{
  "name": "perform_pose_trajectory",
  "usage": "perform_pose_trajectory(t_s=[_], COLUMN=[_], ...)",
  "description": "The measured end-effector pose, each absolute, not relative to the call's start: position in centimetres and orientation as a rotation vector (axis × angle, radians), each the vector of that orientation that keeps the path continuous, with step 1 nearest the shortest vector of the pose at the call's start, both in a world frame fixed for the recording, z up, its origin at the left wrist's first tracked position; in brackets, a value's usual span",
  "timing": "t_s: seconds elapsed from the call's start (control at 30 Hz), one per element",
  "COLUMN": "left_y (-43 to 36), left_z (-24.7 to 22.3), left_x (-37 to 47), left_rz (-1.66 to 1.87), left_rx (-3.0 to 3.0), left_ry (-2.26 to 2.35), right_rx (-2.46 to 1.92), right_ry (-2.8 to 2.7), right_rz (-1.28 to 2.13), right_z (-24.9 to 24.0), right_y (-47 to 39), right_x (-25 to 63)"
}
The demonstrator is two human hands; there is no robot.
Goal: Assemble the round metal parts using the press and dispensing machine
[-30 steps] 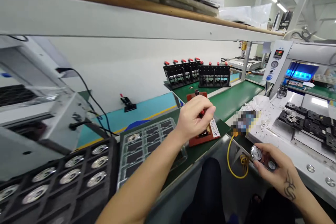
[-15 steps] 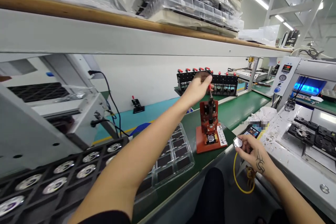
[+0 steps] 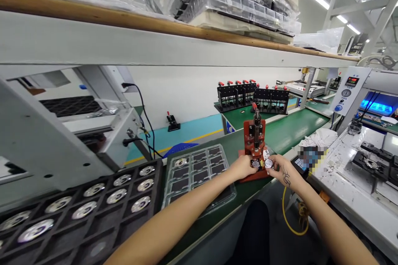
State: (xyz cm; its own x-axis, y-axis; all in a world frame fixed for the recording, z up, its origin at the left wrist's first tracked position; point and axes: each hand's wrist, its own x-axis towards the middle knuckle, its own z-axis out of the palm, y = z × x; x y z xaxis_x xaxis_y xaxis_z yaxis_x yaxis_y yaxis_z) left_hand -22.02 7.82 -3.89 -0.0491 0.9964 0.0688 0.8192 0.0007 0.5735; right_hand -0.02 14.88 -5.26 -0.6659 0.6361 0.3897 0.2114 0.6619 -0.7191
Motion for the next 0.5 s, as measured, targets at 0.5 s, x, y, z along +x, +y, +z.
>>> perform_pose_trajectory(t_s=[0.5], left_y=[-1.4], left_z=[0.3], left_x=[-25.8], left_rz=[0.912], left_rx=[1.745], left_ry=[1.867], right_rx=[-0.544], right_ry=[-2.500], right_rz=[0.925], right_z=[-7.4], right_y=[18.3], right_x=[-4.2])
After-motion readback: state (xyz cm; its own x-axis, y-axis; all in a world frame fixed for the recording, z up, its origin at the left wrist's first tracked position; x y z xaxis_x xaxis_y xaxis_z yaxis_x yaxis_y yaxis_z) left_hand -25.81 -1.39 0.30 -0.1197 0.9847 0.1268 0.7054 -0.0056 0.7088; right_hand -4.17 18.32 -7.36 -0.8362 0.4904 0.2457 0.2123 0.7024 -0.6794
